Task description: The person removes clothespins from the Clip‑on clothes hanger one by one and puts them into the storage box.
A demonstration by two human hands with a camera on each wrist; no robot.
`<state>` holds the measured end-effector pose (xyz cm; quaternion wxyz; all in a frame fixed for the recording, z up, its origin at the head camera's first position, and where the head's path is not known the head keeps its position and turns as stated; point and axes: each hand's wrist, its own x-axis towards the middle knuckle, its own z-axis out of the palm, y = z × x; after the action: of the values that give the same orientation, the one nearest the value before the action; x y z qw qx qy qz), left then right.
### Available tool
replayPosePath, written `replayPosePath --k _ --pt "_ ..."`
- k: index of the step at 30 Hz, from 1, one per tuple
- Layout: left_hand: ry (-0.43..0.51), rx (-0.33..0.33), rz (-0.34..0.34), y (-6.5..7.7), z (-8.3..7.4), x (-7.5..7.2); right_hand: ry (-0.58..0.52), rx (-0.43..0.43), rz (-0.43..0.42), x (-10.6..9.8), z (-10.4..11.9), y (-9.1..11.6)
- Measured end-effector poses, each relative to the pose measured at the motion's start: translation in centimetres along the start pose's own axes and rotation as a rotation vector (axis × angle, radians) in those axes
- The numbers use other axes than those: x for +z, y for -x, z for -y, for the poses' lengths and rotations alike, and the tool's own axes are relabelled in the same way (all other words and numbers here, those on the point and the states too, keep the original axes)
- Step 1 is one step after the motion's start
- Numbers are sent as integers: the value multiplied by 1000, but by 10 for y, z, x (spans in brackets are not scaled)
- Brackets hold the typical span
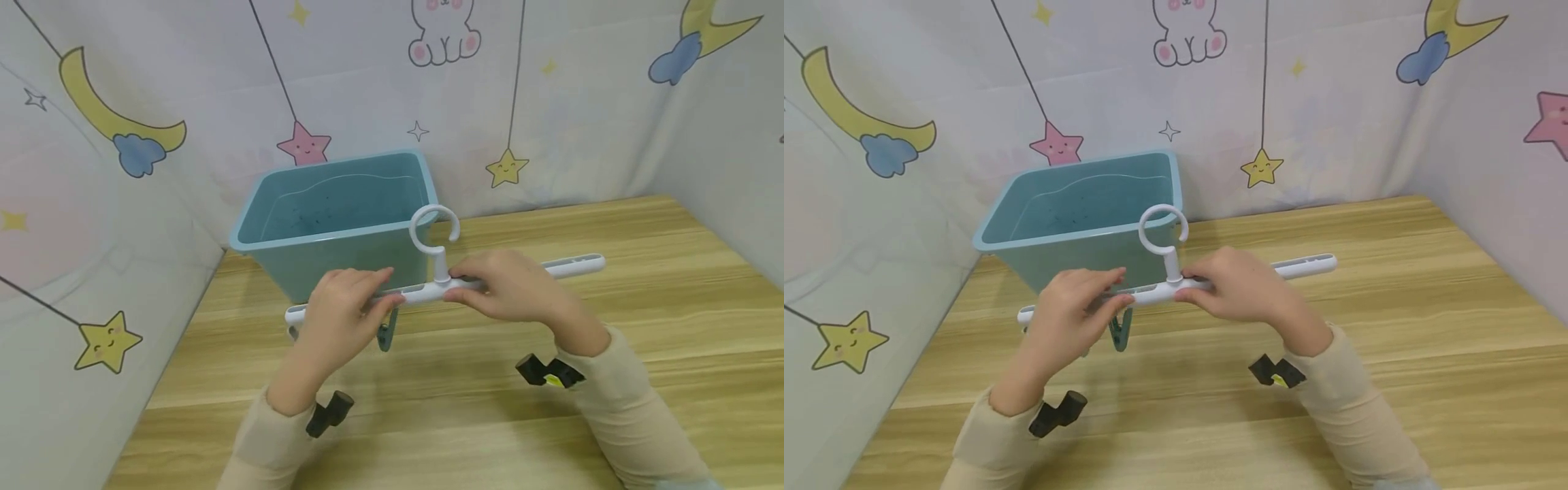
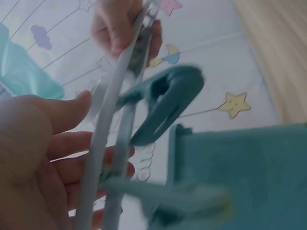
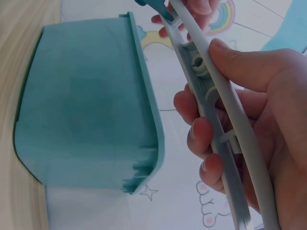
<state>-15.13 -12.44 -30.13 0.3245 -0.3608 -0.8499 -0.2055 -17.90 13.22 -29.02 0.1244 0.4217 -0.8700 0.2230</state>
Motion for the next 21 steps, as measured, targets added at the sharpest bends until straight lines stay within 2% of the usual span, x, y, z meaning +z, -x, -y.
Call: replayPosePath --k 7,11,15,21 --pt "63 -61 -154 1 13 -25 -6 7 -39 -14 -6 6" --pt "111 -119 -221 2 20 -36 -13 -9 -71 -19 -10 9" --pt "150 -187 -249 3 26 -44 -12 -31 -100 -22 -15 12" --pt "192 -315 -249 5 31 -48 8 -62 -158 -26 -21 16"
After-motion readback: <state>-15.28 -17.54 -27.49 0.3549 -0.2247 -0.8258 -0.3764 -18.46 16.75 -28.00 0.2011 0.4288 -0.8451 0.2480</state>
